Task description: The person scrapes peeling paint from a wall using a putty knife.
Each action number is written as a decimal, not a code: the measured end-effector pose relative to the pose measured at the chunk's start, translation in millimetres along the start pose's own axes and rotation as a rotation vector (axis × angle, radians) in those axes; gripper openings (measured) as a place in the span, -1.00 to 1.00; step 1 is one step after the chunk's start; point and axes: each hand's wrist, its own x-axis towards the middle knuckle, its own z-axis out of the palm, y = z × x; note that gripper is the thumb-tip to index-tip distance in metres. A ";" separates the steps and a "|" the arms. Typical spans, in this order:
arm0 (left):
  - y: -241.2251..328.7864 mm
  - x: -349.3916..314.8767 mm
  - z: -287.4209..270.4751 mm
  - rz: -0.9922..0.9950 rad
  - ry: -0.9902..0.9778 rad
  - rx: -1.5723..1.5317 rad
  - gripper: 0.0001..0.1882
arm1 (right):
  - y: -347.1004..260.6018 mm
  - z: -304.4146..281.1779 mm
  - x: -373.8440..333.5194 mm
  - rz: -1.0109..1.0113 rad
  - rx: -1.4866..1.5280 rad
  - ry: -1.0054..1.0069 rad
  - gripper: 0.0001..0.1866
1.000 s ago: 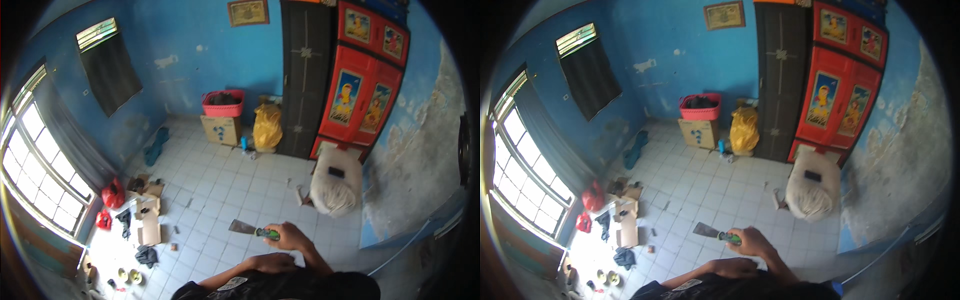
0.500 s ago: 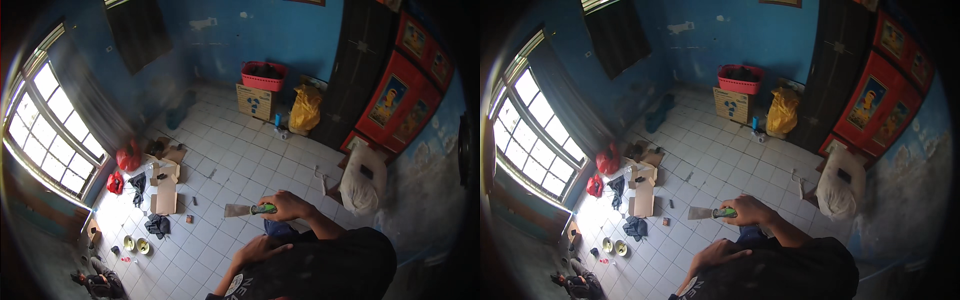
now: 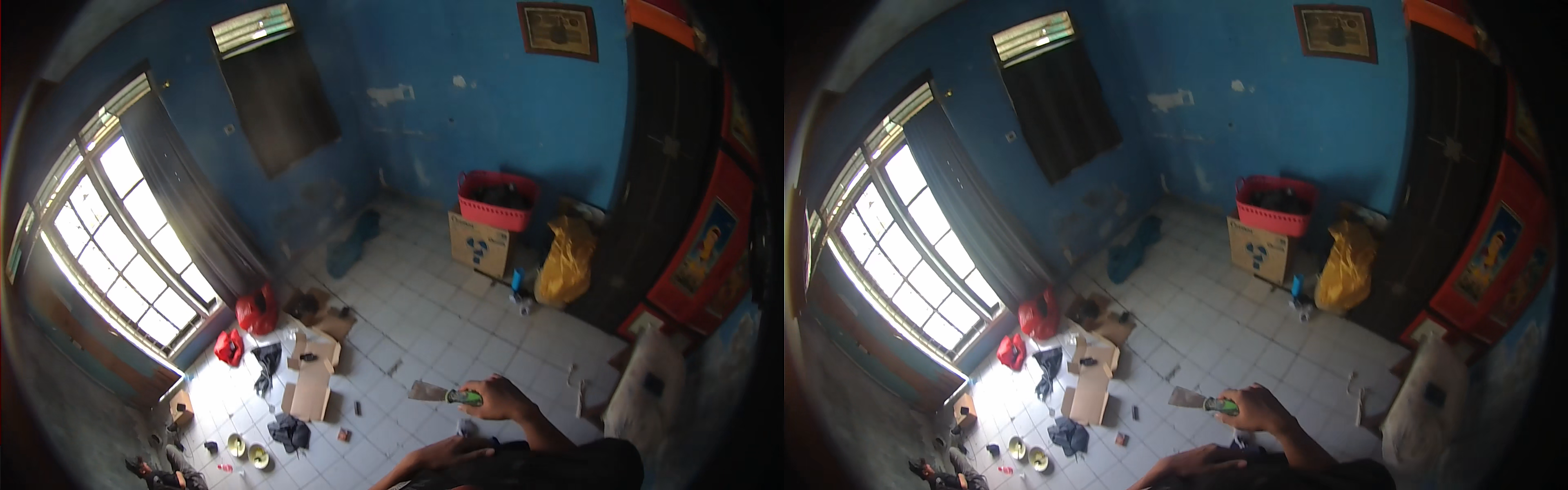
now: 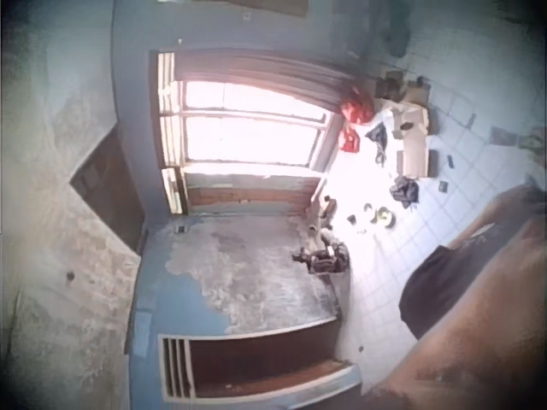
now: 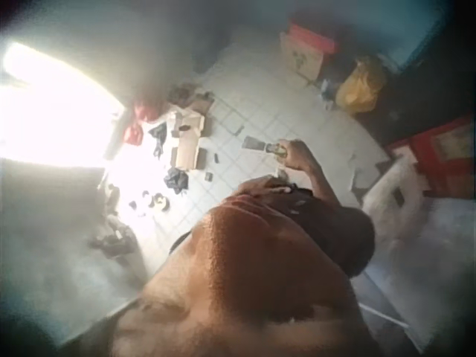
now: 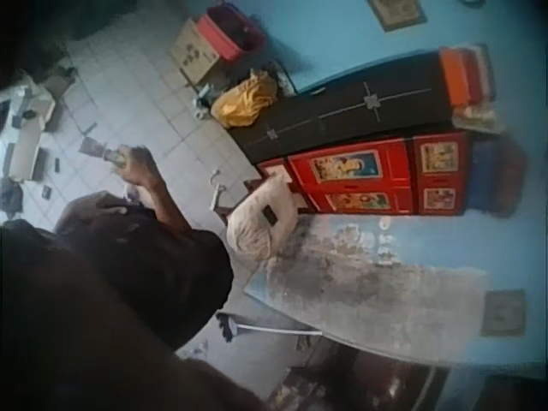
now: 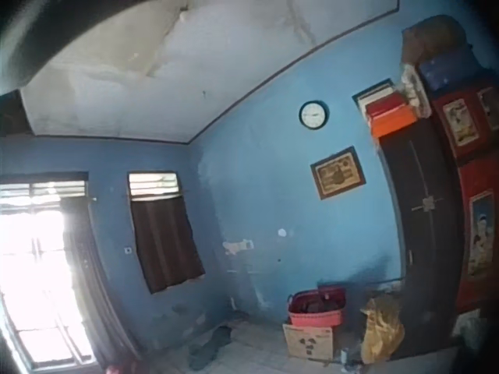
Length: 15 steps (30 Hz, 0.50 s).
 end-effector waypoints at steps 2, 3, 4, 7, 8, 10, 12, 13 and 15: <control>36.4 3.1 -48.8 -0.263 -0.165 0.018 -0.18 | 14.5 -17.5 23.4 0.013 0.079 0.075 -0.54; 27.3 16.3 -66.6 -0.273 -0.152 0.026 -0.18 | 25.5 -28.6 35.7 -0.004 0.084 0.077 -0.54; 14.4 24.8 -78.2 -0.214 -0.200 0.001 -0.16 | 30.9 -38.3 46.4 0.034 0.075 0.112 -0.55; 6.9 61.1 -93.0 -0.084 -0.091 -0.064 -0.10 | 49.8 -66.5 83.8 0.077 0.005 0.142 -0.55; 0.1 74.5 -98.9 -0.107 -0.080 -0.033 -0.09 | 57.9 -73.9 100.0 0.074 0.001 0.149 -0.55; -6.9 97.3 -140.3 -0.219 -0.326 -0.077 -0.08 | 70.9 -89.3 131.2 0.069 -0.014 0.156 -0.55; -46.8 98.8 -161.9 -0.255 -0.205 -0.132 -0.29 | 75.9 -100.7 163.5 0.084 0.014 0.128 -0.54; -62.9 97.6 -168.3 -0.303 -0.094 -0.191 -0.50 | 78.6 -103.6 180.4 0.082 0.013 0.118 -0.54; -40.9 114.4 -212.2 -0.143 -0.092 -0.155 -0.08 | 83.7 -107.6 217.3 0.102 0.110 0.067 -0.50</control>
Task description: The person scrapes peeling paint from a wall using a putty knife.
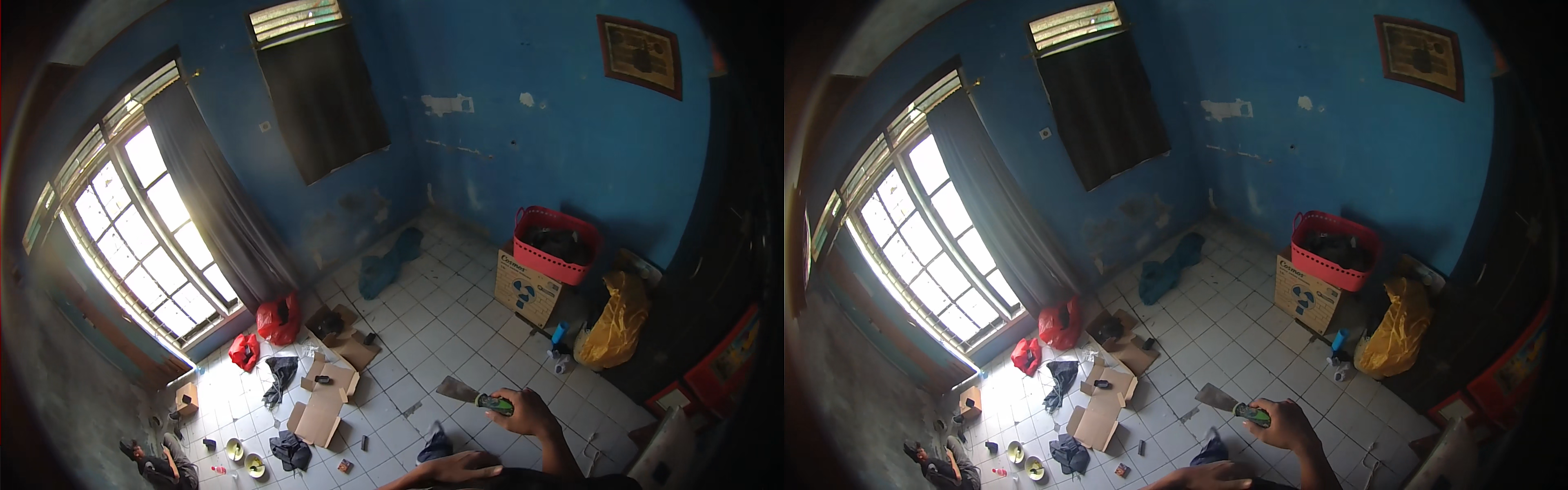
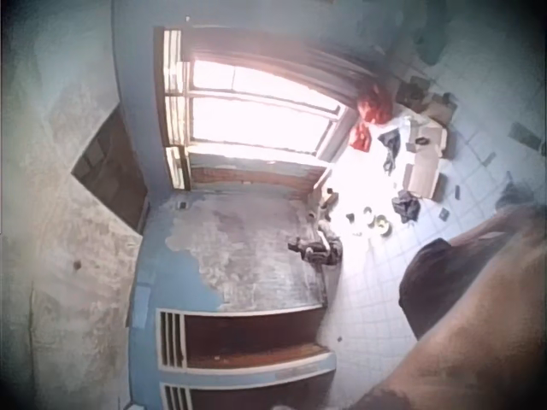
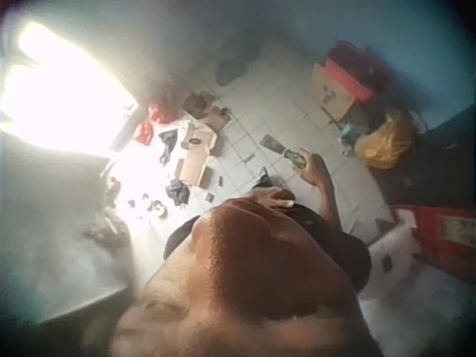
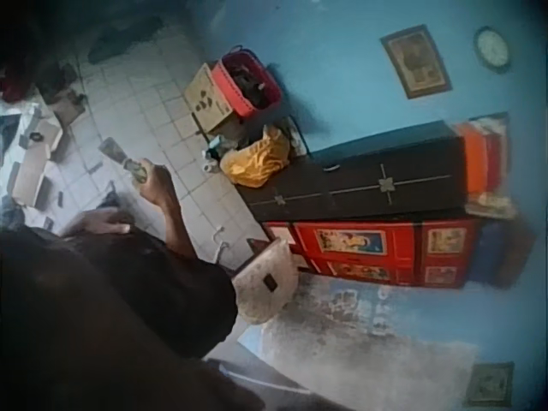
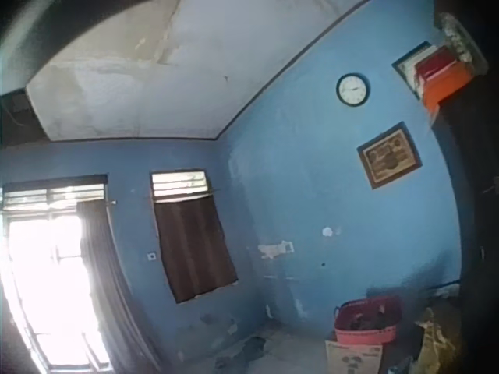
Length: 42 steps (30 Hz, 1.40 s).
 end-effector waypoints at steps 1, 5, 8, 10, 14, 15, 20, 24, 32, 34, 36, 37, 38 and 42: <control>5.9 10.6 -17.5 0.085 -0.006 -0.039 -0.10 | 0.4 1.1 20.1 0.005 -0.007 -0.008 -0.50; -10.1 31.8 -96.7 0.150 0.035 -0.137 -0.25 | -10.2 2.7 113.3 -0.114 -0.088 -0.119 -0.46; -47.5 15.4 -185.2 -0.060 0.282 -0.273 -0.44 | -18.3 -6.9 175.7 -0.132 0.022 -0.177 -0.47; -85.5 9.5 -249.7 -0.037 0.774 -0.275 -0.44 | -10.5 -20.6 235.1 -0.218 -0.054 -0.054 -0.50; -68.3 10.0 -387.4 0.074 1.113 -0.109 -0.40 | 6.8 -55.1 315.0 -0.157 -0.007 0.137 -0.50; -61.7 16.4 -414.9 0.097 1.128 -0.051 -0.40 | 4.6 -65.2 332.1 -0.185 -0.007 0.215 -0.53; -27.6 62.9 -518.0 0.204 1.097 -0.019 -0.42 | 18.9 -87.3 418.3 0.070 0.194 0.251 -0.62; -43.0 121.6 -574.7 0.208 0.984 -0.166 -0.46 | 70.4 -88.3 489.8 0.044 0.363 0.359 -0.60; -76.7 178.0 -717.8 -0.037 1.043 -0.113 -0.51 | 128.4 -136.7 685.7 0.208 0.884 0.294 -0.63; -66.0 178.8 -768.1 0.049 1.193 -0.133 -0.60 | 123.4 -171.1 750.5 0.186 0.891 0.276 -0.61; -85.0 179.1 -814.3 -0.014 1.323 -0.080 -0.69 | 114.2 -203.8 803.3 0.082 0.867 0.258 -0.62; -60.0 180.7 -831.5 0.023 1.427 -0.061 -0.70 | 109.8 -219.7 827.7 0.103 0.855 0.241 -0.62; -60.9 182.0 -851.9 0.002 1.523 -0.043 -0.70 | 103.4 -232.9 855.8 0.023 0.913 0.242 -0.60; -108.4 188.0 -913.4 -0.033 1.627 -0.221 -0.76 | 101.5 -246.9 940.4 -0.066 0.987 0.317 -0.60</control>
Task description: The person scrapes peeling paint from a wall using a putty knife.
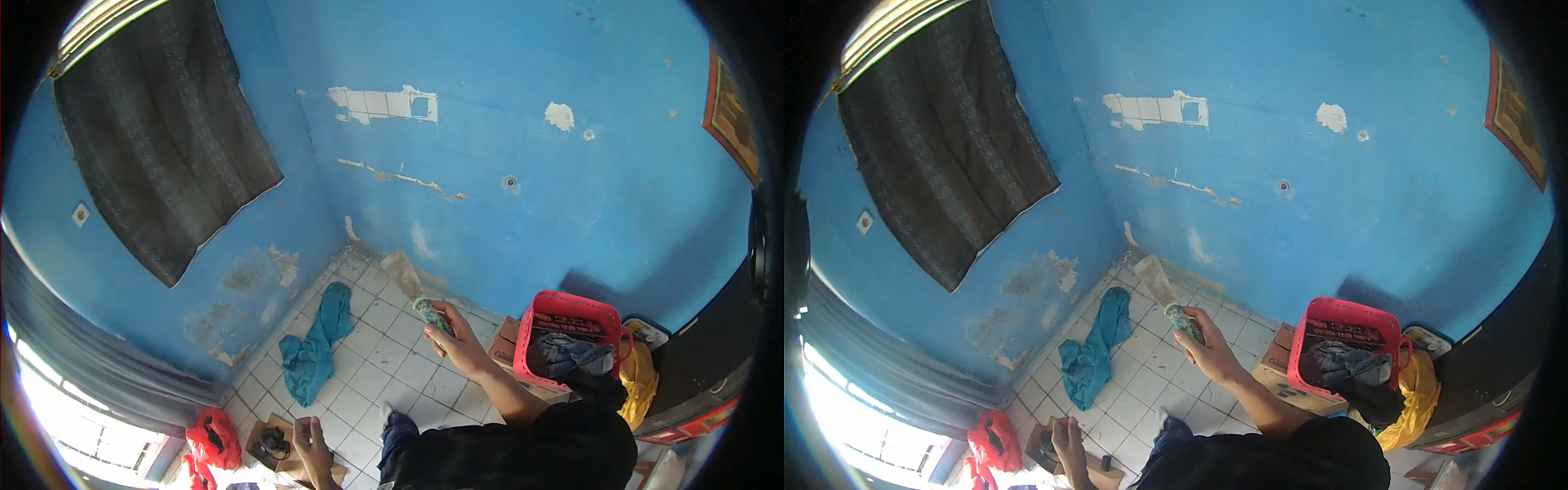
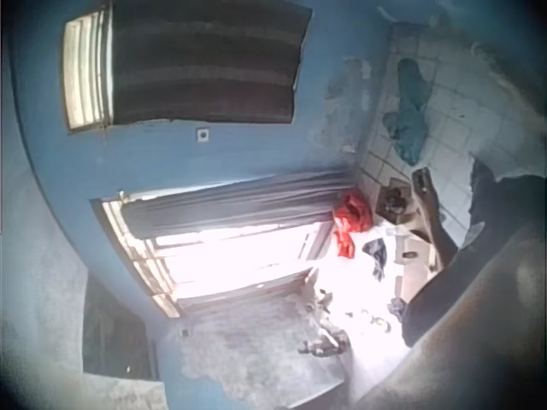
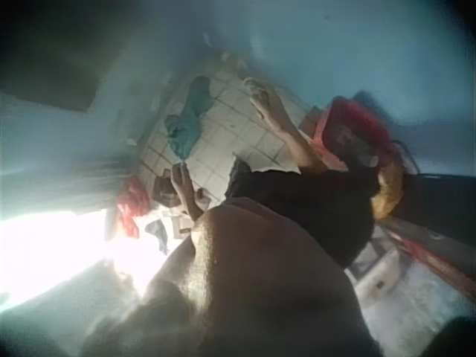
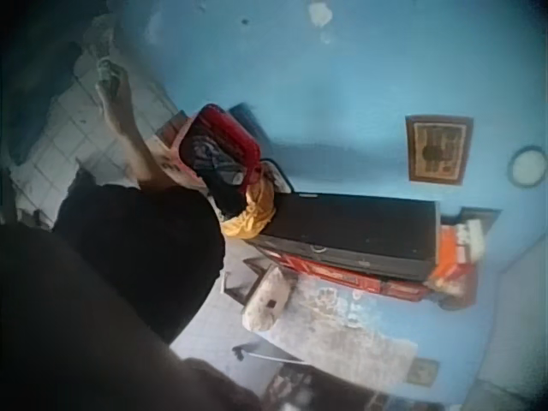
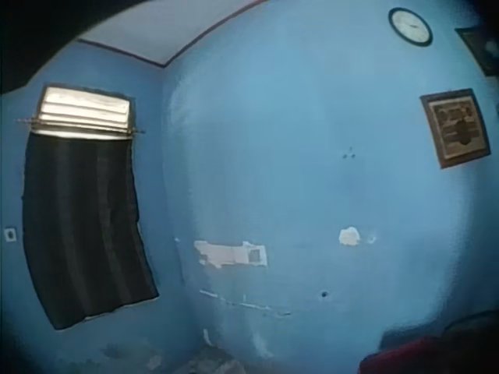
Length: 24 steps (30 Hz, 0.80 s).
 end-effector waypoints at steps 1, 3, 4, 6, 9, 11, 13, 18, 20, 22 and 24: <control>-15.8 11.7 0.2 -0.008 0.006 -0.001 -0.76 | 10.1 3.3 15.1 0.006 -0.003 -0.007 -0.60; -49.3 50.1 11.1 0.058 0.072 0.073 -0.79 | 36.9 -1.8 46.9 0.096 0.001 0.051 -0.56; -56.2 70.8 18.4 0.061 0.066 0.066 -0.79 | 49.5 -6.1 61.5 0.091 -0.004 0.058 -0.56; -57.0 115.2 30.9 0.043 0.047 0.220 -0.82 | 68.8 -12.8 88.6 0.191 0.088 0.088 -0.54; -37.0 205.8 69.0 0.103 -0.025 0.266 -0.81 | 65.1 -21.9 151.1 0.209 0.022 0.161 -0.53; -7.7 266.6 96.5 0.181 -0.066 0.330 -0.80 | 40.6 -15.1 189.3 0.154 -0.003 0.211 -0.53; 24.8 330.6 131.7 0.343 -0.203 0.227 -0.78 | 29.5 -10.5 232.3 0.089 -0.021 0.275 -0.54; 128.5 427.0 218.2 0.806 -0.549 0.193 -0.67 | 15.8 -22.7 297.3 -0.043 -0.119 0.420 -0.45; 160.0 439.4 261.5 0.819 -0.637 0.086 -0.46 | 19.5 -33.8 314.1 -0.066 -0.205 0.435 -0.41; 173.5 448.1 309.8 0.880 -0.663 0.073 -0.37 | 18.0 -49.4 326.1 -0.081 -0.297 0.435 -0.37; 186.6 450.8 351.7 0.941 -0.682 0.067 -0.27 | 12.9 -64.3 339.2 -0.029 -0.326 0.433 -0.34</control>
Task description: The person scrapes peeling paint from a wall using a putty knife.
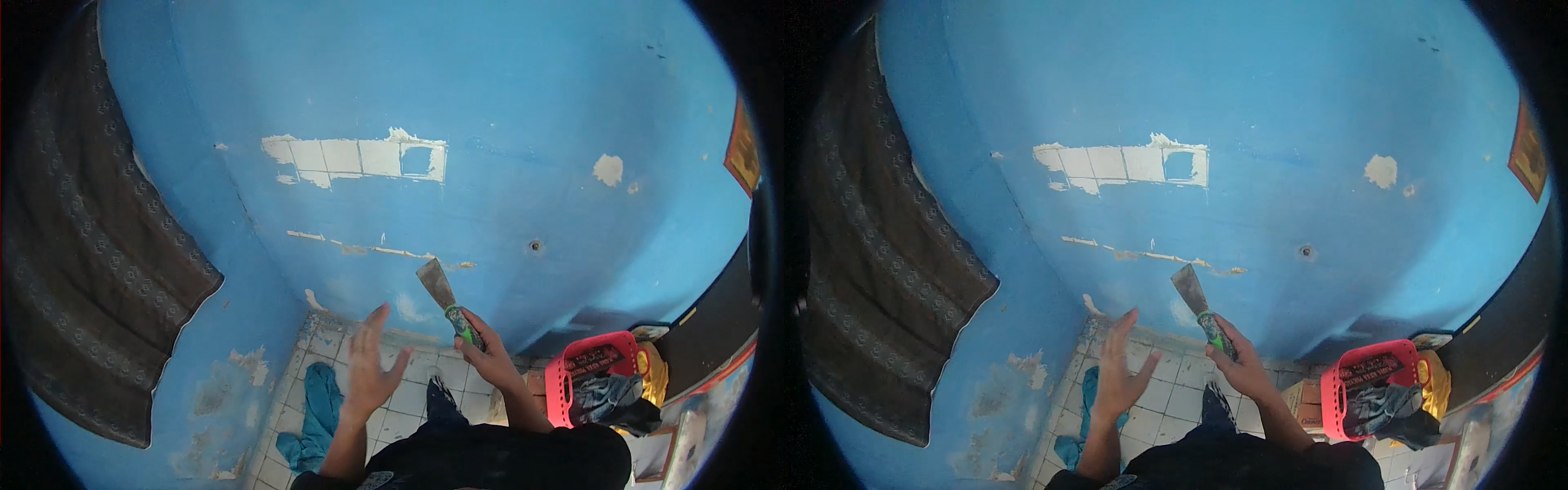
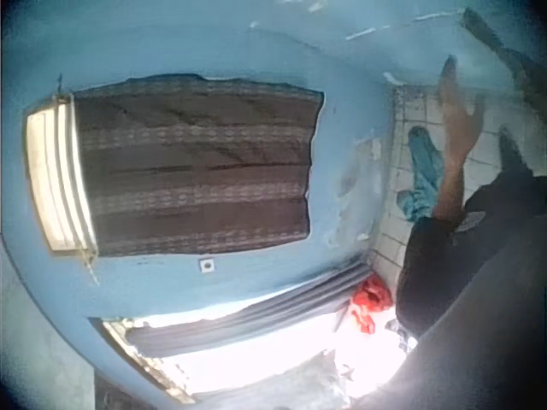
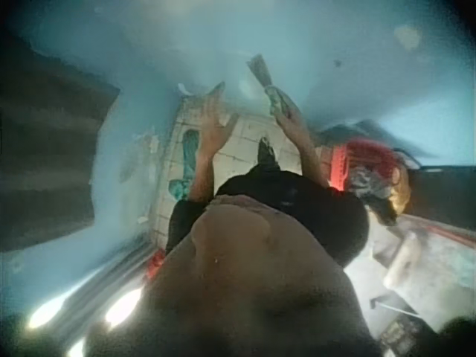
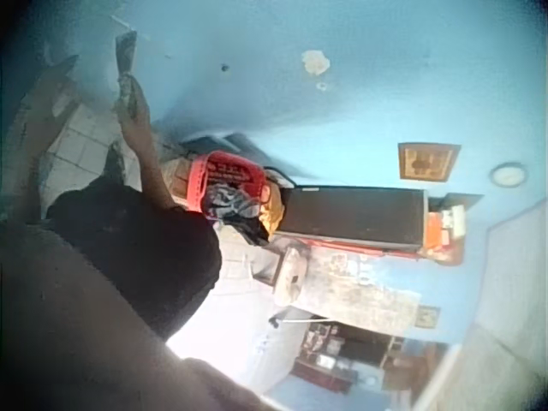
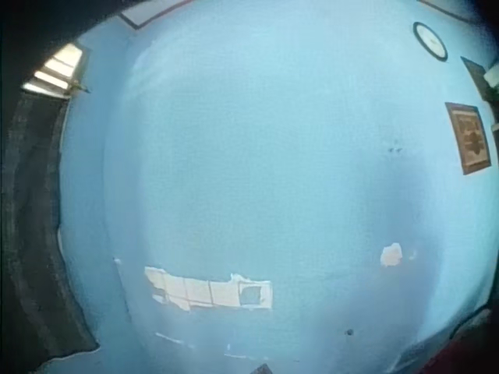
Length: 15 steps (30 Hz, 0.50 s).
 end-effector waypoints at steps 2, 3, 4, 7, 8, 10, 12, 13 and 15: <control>-4.0 33.2 24.9 0.080 -0.053 -0.059 -0.20 | 9.9 -11.6 33.1 -0.130 -0.100 -0.016 -0.34; -5.5 50.4 35.5 0.072 -0.063 -0.062 -0.20 | 11.5 -15.3 44.8 -0.252 -0.199 -0.014 -0.34; -6.0 69.1 44.8 0.086 -0.123 -0.072 -0.15 | 10.8 -19.3 59.6 -0.239 -0.196 -0.015 -0.34; -13.8 122.1 66.7 0.115 -0.152 -0.086 -0.13 | -11.4 -35.7 121.9 -0.191 -0.165 -0.068 -0.35; -17.4 140.1 76.2 0.147 -0.135 -0.092 -0.16 | -17.2 -39.6 140.6 -0.208 -0.243 -0.050 -0.35; -26.3 176.8 91.7 0.155 -0.086 -0.129 -0.16 | -29.1 -49.6 173.0 -0.211 -0.322 -0.053 -0.35; -39.8 209.6 102.3 0.165 -0.021 -0.157 -0.16 | -43.5 -55.3 209.0 -0.243 -0.157 -0.139 -0.35; -44.0 220.9 110.4 0.164 -0.022 -0.132 -0.18 | -45.6 -56.7 224.4 -0.230 -0.164 -0.158 -0.35; -51.2 237.8 123.7 0.141 -0.015 -0.118 -0.19 | -47.4 -54.5 249.6 -0.324 -0.198 -0.123 -0.37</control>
